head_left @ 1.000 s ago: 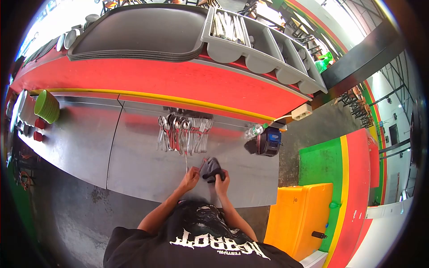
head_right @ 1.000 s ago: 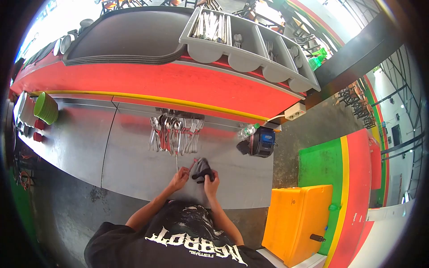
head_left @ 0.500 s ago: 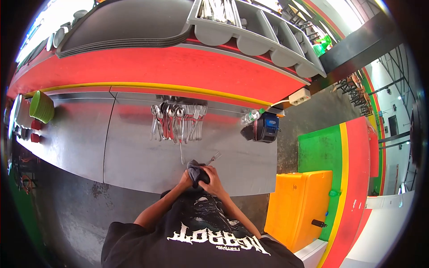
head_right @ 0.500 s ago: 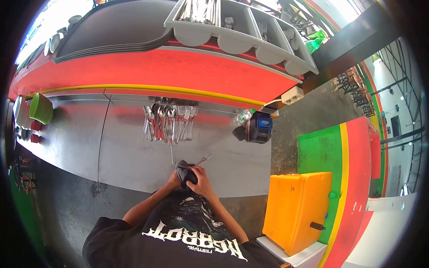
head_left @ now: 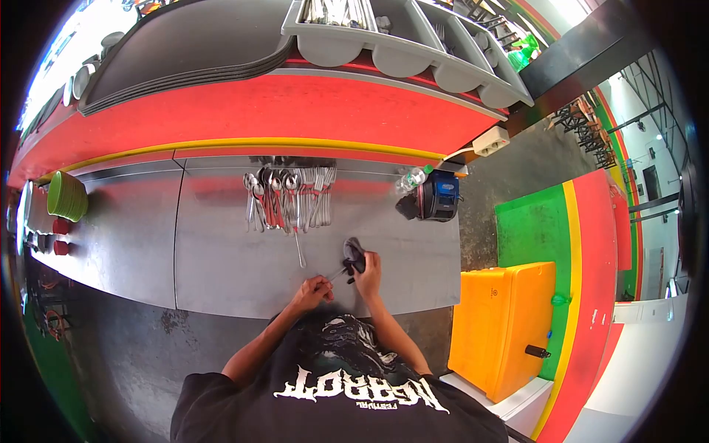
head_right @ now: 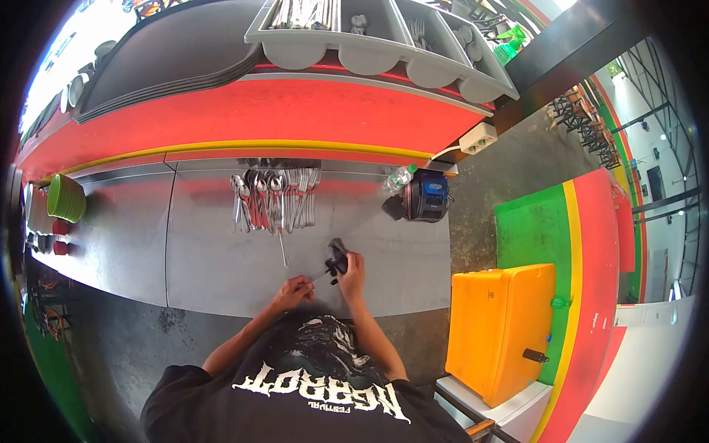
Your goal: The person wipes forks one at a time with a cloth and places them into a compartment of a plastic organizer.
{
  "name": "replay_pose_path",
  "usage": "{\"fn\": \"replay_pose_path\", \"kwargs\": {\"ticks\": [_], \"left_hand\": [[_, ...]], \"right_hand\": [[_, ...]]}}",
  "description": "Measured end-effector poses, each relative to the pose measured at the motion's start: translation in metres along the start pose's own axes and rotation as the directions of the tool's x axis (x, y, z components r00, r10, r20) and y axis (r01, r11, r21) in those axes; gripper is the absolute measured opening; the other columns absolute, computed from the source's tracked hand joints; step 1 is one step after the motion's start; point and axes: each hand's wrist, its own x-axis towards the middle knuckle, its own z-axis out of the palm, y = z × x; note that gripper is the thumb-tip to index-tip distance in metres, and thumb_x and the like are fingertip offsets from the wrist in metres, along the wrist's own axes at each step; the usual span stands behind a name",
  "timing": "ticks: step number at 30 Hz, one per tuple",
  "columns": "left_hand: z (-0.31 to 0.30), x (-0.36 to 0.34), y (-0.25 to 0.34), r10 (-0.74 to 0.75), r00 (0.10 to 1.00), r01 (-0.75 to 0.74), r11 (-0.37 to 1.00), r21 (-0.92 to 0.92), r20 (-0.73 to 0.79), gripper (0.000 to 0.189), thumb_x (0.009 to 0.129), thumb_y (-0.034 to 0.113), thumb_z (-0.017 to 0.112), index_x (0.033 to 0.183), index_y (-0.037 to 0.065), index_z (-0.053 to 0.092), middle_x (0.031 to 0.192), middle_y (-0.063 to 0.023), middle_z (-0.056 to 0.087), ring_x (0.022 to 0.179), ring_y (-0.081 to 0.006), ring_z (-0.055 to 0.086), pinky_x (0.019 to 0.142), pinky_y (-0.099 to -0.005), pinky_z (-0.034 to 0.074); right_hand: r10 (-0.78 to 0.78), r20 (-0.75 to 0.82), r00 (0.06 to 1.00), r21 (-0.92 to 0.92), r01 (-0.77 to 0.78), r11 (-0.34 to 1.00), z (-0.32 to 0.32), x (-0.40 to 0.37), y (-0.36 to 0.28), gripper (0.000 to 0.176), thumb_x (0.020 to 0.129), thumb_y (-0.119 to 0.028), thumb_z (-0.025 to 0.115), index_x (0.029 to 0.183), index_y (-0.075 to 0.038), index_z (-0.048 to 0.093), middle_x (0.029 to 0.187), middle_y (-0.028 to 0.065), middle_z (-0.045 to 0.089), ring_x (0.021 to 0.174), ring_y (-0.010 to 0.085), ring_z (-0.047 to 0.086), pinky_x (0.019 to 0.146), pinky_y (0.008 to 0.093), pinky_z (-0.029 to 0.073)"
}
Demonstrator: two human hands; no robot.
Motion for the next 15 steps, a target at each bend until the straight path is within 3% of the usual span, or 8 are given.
{"fn": "replay_pose_path", "kwargs": {"ticks": [3,6,9,12,15], "left_hand": [[-0.004,-0.008,0.007,0.079,0.996,-0.078,0.996,0.033,-0.026,0.020,0.099,0.017,0.055,0.099,-0.003,0.060,0.079,-0.0101,0.069,0.074,-0.0172,0.068,0.071,-0.0310,0.054],[-0.005,-0.019,0.034,0.144,0.989,-0.143,0.989,0.026,-0.044,0.022,0.101,0.018,0.054,0.099,-0.003,0.061,0.079,-0.0092,0.069,0.073,-0.0159,0.066,0.071,-0.0305,0.053],[-0.007,-0.022,0.054,0.149,0.984,-0.149,0.989,0.010,-0.101,0.023,0.102,0.018,0.054,0.099,-0.003,0.061,0.078,-0.0084,0.068,0.072,-0.0144,0.064,0.071,-0.0297,0.052],[-0.009,-0.018,0.062,0.137,0.979,-0.141,0.990,-0.020,-0.151,0.023,0.102,0.018,0.054,0.099,-0.003,0.061,0.078,-0.0082,0.068,0.071,-0.0135,0.063,0.069,-0.0290,0.052],[-0.008,-0.010,0.066,0.102,0.981,-0.112,0.992,-0.055,-0.165,0.022,0.101,0.019,0.056,0.100,-0.002,0.061,0.078,-0.0065,0.068,0.073,-0.0122,0.062,0.071,-0.0288,0.051]], "right_hand": [[0.046,-0.099,0.994,-0.074,-0.053,0.996,-0.010,0.013,0.016,0.049,0.073,-0.007,0.077,0.116,0.000,0.054,0.112,0.0207,0.058,0.108,0.0411,0.053,0.094,0.0457,0.044],[0.134,-0.329,0.935,-0.060,-0.162,0.985,-0.015,0.035,0.049,0.049,0.079,-0.011,0.075,0.121,0.001,0.054,0.117,0.0224,0.059,0.111,0.0411,0.055,0.098,0.0441,0.044],[0.315,-0.474,0.822,0.123,-0.292,0.949,-0.040,0.058,0.051,0.051,0.082,-0.013,0.073,0.125,0.004,0.052,0.121,0.0210,0.060,0.112,0.0375,0.058,0.099,0.0424,0.044],[0.415,-0.409,0.813,0.440,-0.222,0.870,-0.083,0.067,0.012,0.048,0.088,-0.014,0.068,0.129,0.005,0.052,0.120,0.0177,0.061,0.110,0.0298,0.059,0.097,0.0358,0.045],[0.333,-0.341,0.879,0.429,-0.170,0.887,-0.107,0.057,-0.019,0.045,0.088,-0.009,0.066,0.128,0.005,0.054,0.121,0.0141,0.060,0.109,0.0233,0.058,0.095,0.0330,0.045]]}}
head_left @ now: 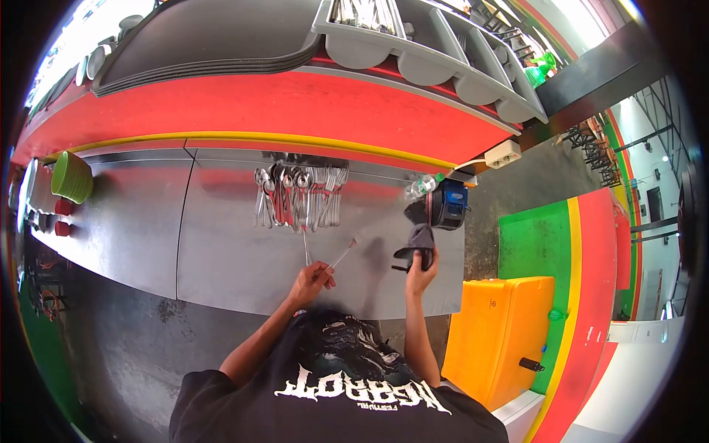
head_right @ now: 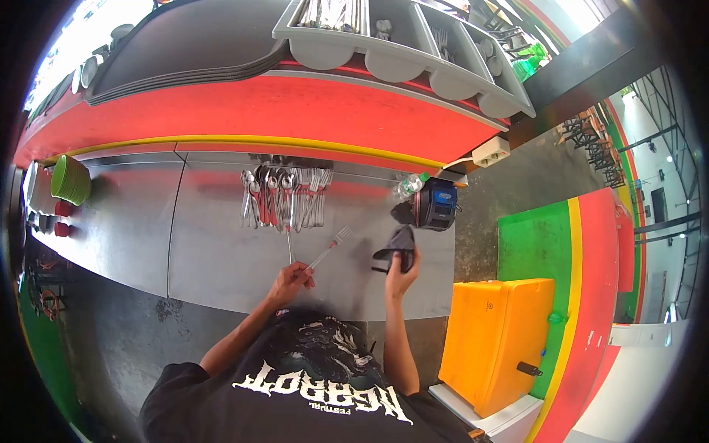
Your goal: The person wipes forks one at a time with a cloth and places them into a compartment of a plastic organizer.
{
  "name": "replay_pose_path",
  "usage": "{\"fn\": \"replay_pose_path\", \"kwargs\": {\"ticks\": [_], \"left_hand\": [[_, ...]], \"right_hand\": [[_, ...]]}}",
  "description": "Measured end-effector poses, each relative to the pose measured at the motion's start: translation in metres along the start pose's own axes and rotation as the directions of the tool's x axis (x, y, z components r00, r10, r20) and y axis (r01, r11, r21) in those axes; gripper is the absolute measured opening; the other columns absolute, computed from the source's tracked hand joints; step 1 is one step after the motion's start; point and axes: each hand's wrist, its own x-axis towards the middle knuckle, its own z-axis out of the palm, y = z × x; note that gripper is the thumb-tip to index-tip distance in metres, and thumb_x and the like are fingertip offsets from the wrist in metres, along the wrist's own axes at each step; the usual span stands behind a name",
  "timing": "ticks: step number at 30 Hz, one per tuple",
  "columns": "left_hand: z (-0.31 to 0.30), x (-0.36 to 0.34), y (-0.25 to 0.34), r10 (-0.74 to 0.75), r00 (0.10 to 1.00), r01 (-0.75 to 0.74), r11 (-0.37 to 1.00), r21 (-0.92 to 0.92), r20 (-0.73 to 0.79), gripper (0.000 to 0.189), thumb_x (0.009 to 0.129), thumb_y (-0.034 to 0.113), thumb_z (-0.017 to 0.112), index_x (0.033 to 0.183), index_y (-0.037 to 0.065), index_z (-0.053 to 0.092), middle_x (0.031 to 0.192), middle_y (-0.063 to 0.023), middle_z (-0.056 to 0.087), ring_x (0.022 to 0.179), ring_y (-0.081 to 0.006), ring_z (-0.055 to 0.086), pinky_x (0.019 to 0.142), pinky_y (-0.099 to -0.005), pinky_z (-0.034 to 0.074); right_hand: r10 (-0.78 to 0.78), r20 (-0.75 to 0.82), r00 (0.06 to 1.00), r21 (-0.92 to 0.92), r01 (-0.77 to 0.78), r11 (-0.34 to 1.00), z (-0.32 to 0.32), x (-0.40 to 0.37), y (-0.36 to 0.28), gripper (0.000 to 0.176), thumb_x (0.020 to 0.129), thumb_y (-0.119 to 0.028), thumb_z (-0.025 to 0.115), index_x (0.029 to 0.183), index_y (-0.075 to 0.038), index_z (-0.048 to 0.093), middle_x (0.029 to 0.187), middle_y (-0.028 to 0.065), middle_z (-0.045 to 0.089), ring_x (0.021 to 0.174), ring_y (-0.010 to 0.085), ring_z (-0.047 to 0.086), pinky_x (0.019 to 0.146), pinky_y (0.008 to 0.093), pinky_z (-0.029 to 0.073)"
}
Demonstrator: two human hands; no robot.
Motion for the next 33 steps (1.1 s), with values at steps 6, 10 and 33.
{"fn": "replay_pose_path", "kwargs": {"ticks": [6,10,33], "left_hand": [[0.014,0.020,-0.016,0.105,0.994,-0.106,0.994,0.026,0.033,0.021,0.098,0.016,0.056,0.107,-0.002,0.060,0.077,-0.0071,0.067,0.068,-0.0143,0.062,0.064,-0.0287,0.050],[0.009,0.025,-0.049,0.354,0.935,-0.355,0.923,0.153,0.030,0.022,0.096,0.014,0.055,0.111,0.000,0.060,0.078,-0.0054,0.066,0.066,-0.0136,0.059,0.061,-0.0289,0.048],[0.035,-0.016,0.048,0.151,0.896,-0.165,0.986,-0.003,0.417,0.028,0.109,0.025,0.036,0.098,0.003,0.048,0.074,0.0007,0.044,0.067,-0.0105,0.044,0.065,-0.0274,0.042]], "right_hand": [[-0.069,0.520,0.852,0.189,-0.036,0.981,0.021,-0.072,-0.051,0.039,0.078,-0.001,0.063,0.116,0.003,0.059,0.100,0.0073,0.064,0.090,0.0174,0.061,0.082,0.0316,0.050],[-0.220,0.545,0.809,0.174,0.147,0.974,0.050,-0.108,-0.061,0.044,0.073,-0.001,0.065,0.117,0.001,0.060,0.098,0.0132,0.062,0.091,0.0260,0.062,0.083,0.0341,0.048],[0.319,0.555,0.768,0.472,-0.607,0.640,-0.019,-0.029,0.058,0.042,0.088,-0.010,0.065,0.127,0.001,0.056,0.113,0.0137,0.066,0.102,0.0262,0.066,0.088,0.0382,0.054]]}}
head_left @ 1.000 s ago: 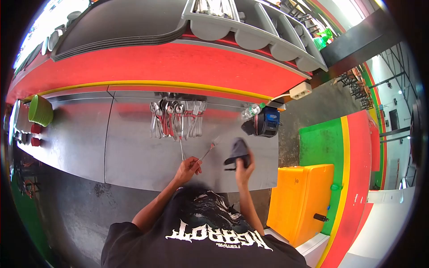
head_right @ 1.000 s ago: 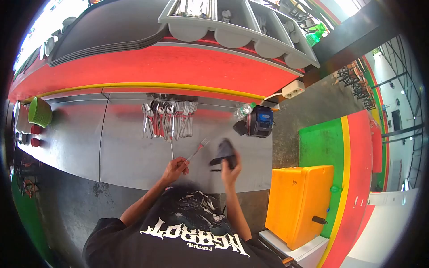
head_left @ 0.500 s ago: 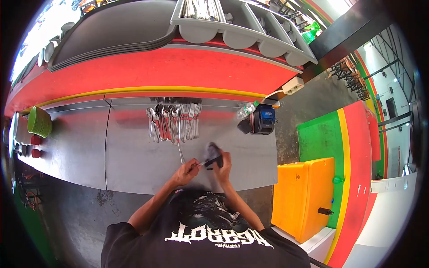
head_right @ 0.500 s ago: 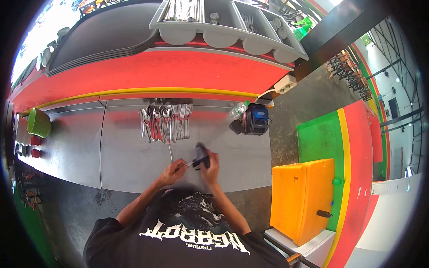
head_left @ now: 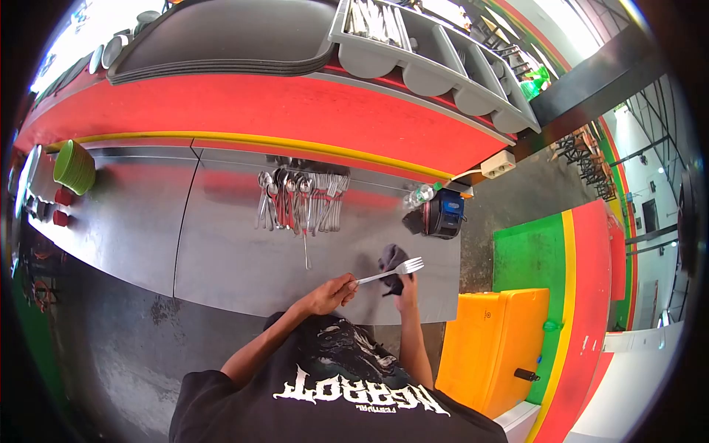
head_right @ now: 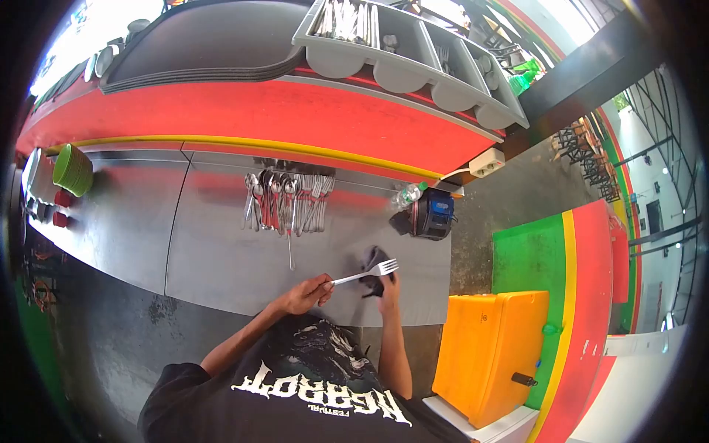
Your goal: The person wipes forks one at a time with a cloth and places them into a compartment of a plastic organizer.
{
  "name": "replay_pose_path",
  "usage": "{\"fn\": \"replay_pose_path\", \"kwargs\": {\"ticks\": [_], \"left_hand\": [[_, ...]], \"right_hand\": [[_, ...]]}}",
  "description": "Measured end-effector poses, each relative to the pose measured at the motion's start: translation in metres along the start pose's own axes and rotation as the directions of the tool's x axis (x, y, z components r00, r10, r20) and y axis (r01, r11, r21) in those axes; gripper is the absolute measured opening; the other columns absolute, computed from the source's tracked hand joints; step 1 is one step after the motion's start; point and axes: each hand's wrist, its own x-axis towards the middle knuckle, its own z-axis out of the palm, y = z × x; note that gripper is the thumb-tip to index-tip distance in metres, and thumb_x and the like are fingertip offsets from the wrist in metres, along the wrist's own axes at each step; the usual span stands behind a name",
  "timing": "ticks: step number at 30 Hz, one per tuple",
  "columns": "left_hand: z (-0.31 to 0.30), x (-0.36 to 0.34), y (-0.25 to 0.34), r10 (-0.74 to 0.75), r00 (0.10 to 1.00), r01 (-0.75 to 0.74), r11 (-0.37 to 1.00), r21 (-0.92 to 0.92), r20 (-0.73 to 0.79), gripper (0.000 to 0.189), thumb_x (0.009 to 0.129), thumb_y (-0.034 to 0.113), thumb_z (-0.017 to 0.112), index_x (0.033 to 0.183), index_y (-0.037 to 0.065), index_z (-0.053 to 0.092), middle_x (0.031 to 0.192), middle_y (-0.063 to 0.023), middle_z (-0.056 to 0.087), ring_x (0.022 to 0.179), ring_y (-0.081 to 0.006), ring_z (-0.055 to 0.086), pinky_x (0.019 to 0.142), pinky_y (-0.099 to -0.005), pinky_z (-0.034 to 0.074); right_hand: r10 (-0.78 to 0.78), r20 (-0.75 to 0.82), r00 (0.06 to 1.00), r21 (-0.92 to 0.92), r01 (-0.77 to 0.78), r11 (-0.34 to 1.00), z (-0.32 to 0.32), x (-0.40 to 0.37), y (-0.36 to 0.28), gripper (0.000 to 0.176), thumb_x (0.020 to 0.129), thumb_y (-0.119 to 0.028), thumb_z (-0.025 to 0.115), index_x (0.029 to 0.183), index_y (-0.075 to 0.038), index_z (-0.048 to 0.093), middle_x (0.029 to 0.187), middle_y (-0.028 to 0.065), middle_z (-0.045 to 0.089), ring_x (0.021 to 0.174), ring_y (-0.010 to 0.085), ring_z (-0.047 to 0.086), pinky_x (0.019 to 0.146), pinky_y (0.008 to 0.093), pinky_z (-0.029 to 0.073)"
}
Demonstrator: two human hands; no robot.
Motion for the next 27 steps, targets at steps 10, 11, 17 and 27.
{"fn": "replay_pose_path", "kwargs": {"ticks": [10,11,17,27], "left_hand": [[-0.016,-0.017,-0.018,-0.180,0.960,0.225,0.952,-0.207,0.213,0.046,0.109,0.042,0.030,0.081,0.008,0.043,0.072,0.0024,0.038,0.064,-0.0107,0.036,0.060,-0.0272,0.034],[-0.019,-0.020,-0.023,-0.191,0.957,0.241,0.943,-0.230,0.219,0.046,0.109,0.043,0.030,0.081,0.008,0.044,0.072,0.0029,0.037,0.064,-0.0105,0.035,0.060,-0.0271,0.034],[-0.009,-0.025,-0.002,-0.187,0.982,0.187,0.982,-0.017,0.033,0.047,0.108,0.044,0.032,0.081,0.008,0.045,0.072,0.0041,0.037,0.063,-0.0090,0.033,0.057,-0.0271,0.033],[-0.020,-0.016,-0.032,-0.228,0.858,0.178,0.973,-0.149,-0.460,0.045,0.107,0.038,0.038,0.082,0.005,0.054,0.069,0.0032,0.046,0.065,-0.0091,0.043,0.060,-0.0274,0.039]], "right_hand": [[0.168,0.423,0.891,-0.008,-0.182,0.983,0.067,-0.045,0.009,0.064,0.075,-0.022,0.083,0.127,0.003,0.054,0.118,0.0121,0.064,0.100,0.0202,0.065,0.089,0.0334,0.053],[0.182,0.464,0.867,-0.081,-0.163,0.983,0.072,-0.041,0.002,0.061,0.075,-0.021,0.083,0.125,0.003,0.056,0.118,0.0114,0.063,0.100,0.0191,0.065,0.089,0.0324,0.052],[0.137,0.440,0.888,-0.247,-0.027,0.969,0.114,-0.030,-0.031,0.032,0.086,0.003,0.065,0.117,0.003,0.063,0.107,0.0049,0.067,0.099,0.0121,0.063,0.088,0.0270,0.050],[-0.235,0.100,0.967,-0.493,0.253,0.833,0.156,-0.055,-0.007,0.031,0.083,-0.009,0.075,0.111,0.001,0.065,0.095,0.0050,0.066,0.085,0.0129,0.062,0.077,0.0282,0.050]]}}
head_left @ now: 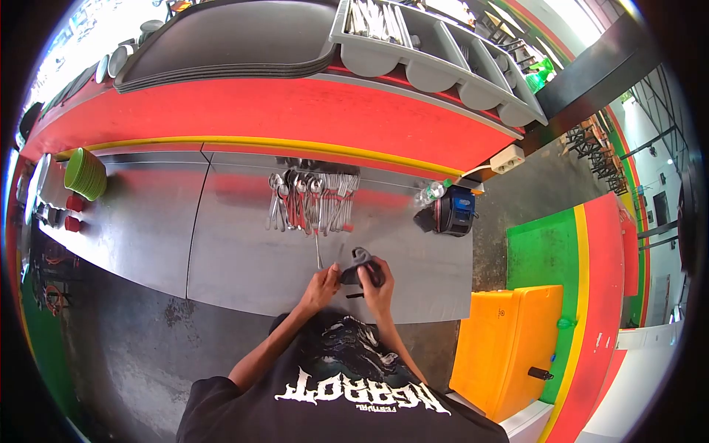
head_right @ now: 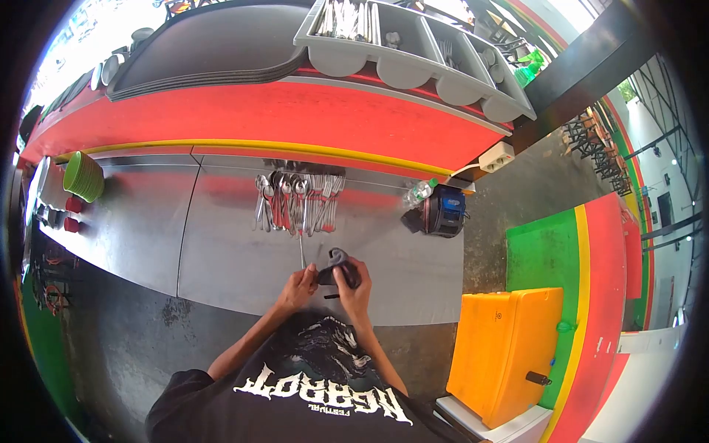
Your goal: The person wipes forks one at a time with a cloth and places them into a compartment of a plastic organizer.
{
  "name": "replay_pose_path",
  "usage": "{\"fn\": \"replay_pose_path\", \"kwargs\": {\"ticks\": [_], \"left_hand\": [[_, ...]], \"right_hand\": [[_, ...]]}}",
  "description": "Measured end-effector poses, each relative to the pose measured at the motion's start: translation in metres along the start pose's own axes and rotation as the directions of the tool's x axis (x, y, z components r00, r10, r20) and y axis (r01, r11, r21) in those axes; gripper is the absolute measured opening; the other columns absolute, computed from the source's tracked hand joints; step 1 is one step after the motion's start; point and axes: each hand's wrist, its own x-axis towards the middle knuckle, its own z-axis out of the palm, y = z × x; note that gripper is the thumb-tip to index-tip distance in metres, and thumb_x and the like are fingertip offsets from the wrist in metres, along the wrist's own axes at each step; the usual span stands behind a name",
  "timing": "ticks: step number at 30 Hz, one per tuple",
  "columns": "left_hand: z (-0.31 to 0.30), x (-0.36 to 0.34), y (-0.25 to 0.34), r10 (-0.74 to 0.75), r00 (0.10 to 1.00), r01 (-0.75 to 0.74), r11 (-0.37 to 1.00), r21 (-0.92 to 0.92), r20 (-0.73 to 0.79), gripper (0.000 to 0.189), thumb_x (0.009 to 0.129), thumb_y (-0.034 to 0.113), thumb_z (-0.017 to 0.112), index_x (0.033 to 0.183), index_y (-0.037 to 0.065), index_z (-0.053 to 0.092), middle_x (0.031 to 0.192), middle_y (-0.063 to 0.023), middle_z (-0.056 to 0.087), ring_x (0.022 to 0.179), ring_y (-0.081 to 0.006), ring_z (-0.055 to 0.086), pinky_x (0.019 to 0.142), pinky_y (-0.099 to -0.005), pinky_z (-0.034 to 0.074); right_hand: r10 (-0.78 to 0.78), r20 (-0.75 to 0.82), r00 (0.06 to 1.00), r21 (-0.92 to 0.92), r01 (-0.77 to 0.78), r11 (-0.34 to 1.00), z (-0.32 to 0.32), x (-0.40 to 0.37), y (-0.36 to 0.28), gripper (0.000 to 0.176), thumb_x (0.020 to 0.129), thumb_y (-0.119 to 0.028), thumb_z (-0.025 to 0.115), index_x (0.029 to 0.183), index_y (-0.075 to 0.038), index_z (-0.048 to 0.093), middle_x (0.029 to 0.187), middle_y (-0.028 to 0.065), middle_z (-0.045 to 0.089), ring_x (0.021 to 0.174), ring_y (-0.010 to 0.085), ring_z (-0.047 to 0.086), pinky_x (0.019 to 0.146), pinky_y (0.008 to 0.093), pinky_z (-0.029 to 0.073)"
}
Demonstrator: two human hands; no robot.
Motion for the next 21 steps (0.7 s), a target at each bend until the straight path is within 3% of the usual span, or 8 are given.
{"fn": "replay_pose_path", "kwargs": {"ticks": [1,4,5,8,10,12,15,21], "left_hand": [[-0.006,0.002,-0.005,-0.055,0.998,0.055,0.997,-0.048,-0.009,0.043,0.107,0.035,0.039,0.085,0.003,0.058,0.069,0.0026,0.050,0.066,-0.0098,0.046,0.061,-0.0276,0.041],[-0.018,0.001,-0.016,0.089,0.995,-0.075,0.965,0.253,-0.047,0.037,0.104,0.031,0.044,0.101,0.002,0.066,0.074,-0.0015,0.059,0.069,-0.0146,0.055,0.066,-0.0329,0.048],[-0.030,0.010,-0.046,0.250,0.966,-0.256,0.961,0.109,0.069,0.033,0.096,0.025,0.053,0.115,0.002,0.066,0.086,-0.0070,0.069,0.082,-0.0197,0.064,0.077,-0.0352,0.052],[-0.019,-0.020,0.008,0.612,0.763,-0.645,0.701,0.305,0.207,0.038,0.097,0.019,0.051,0.129,-0.001,0.056,0.116,-0.0138,0.067,0.107,-0.0194,0.064,0.098,-0.0323,0.049],[-0.025,-0.019,0.002,0.374,0.883,-0.465,0.780,0.418,0.284,0.031,0.101,0.027,0.048,0.105,0.000,0.061,0.090,-0.0084,0.065,0.084,-0.0175,0.061,0.079,-0.0313,0.050],[-0.038,-0.011,0.003,-0.128,0.872,-0.099,0.899,0.426,0.472,0.038,0.105,0.032,0.044,0.088,0.001,0.060,0.075,-0.0039,0.059,0.070,-0.0161,0.055,0.067,-0.0315,0.047],[-0.021,-0.030,0.035,-0.031,0.864,-0.127,0.952,0.277,0.502,0.049,0.108,0.037,0.037,0.073,0.004,0.049,0.063,-0.0001,0.046,0.060,-0.0140,0.043,0.059,-0.0338,0.039],[-0.018,-0.030,0.044,0.059,0.894,-0.236,0.904,0.356,0.444,0.050,0.109,0.037,0.033,0.073,0.005,0.048,0.064,-0.0001,0.044,0.060,-0.0135,0.042,0.059,-0.0324,0.039]], "right_hand": [[-0.093,0.022,0.995,-0.072,0.095,0.993,0.001,-0.010,0.000,0.034,0.081,-0.009,0.076,0.112,0.000,0.065,0.093,0.0064,0.065,0.084,0.0154,0.061,0.076,0.0295,0.049],[-0.328,0.246,0.912,-0.205,0.380,0.902,0.002,-0.021,-0.032,0.040,0.075,-0.008,0.078,0.112,-0.002,0.065,0.090,0.0124,0.059,0.083,0.0275,0.061,0.074,0.0348,0.049],[-0.340,0.307,0.889,-0.216,0.413,0.885,0.006,-0.023,-0.037,0.040,0.075,-0.008,0.078,0.112,-0.002,0.065,0.090,0.0126,0.059,0.082,0.0282,0.060,0.074,0.0351,0.049],[-0.375,0.308,0.875,-0.260,0.456,0.851,0.012,-0.020,-0.025,0.039,0.075,-0.008,0.078,0.112,-0.002,0.066,0.088,0.0131,0.058,0.078,0.0298,0.060,0.070,0.0370,0.050],[-0.405,0.216,0.888,-0.301,0.456,0.838,0.014,-0.014,-0.012,0.036,0.075,-0.006,0.076,0.110,-0.001,0.066,0.087,0.0133,0.059,0.076,0.0292,0.060,0.069,0.0376,0.049],[-0.455,0.141,0.879,-0.396,0.471,0.788,0.011,-0.004,-0.003,0.034,0.077,-0.007,0.076,0.109,-0.001,0.067,0.087,0.0137,0.059,0.075,0.0294,0.060,0.067,0.0375,0.049],[-0.513,0.067,0.856,-0.457,0.483,0.747,0.005,0.016,0.005,0.033,0.078,-0.010,0.077,0.109,-0.001,0.067,0.085,0.0130,0.057,0.072,0.0286,0.059,0.064,0.0376,0.049],[-0.528,0.004,0.850,-0.461,0.470,0.753,0.005,0.037,0.000,0.030,0.083,-0.013,0.075,0.108,0.000,0.066,0.084,0.0137,0.057,0.073,0.0305,0.059,0.066,0.0400,0.048]]}}
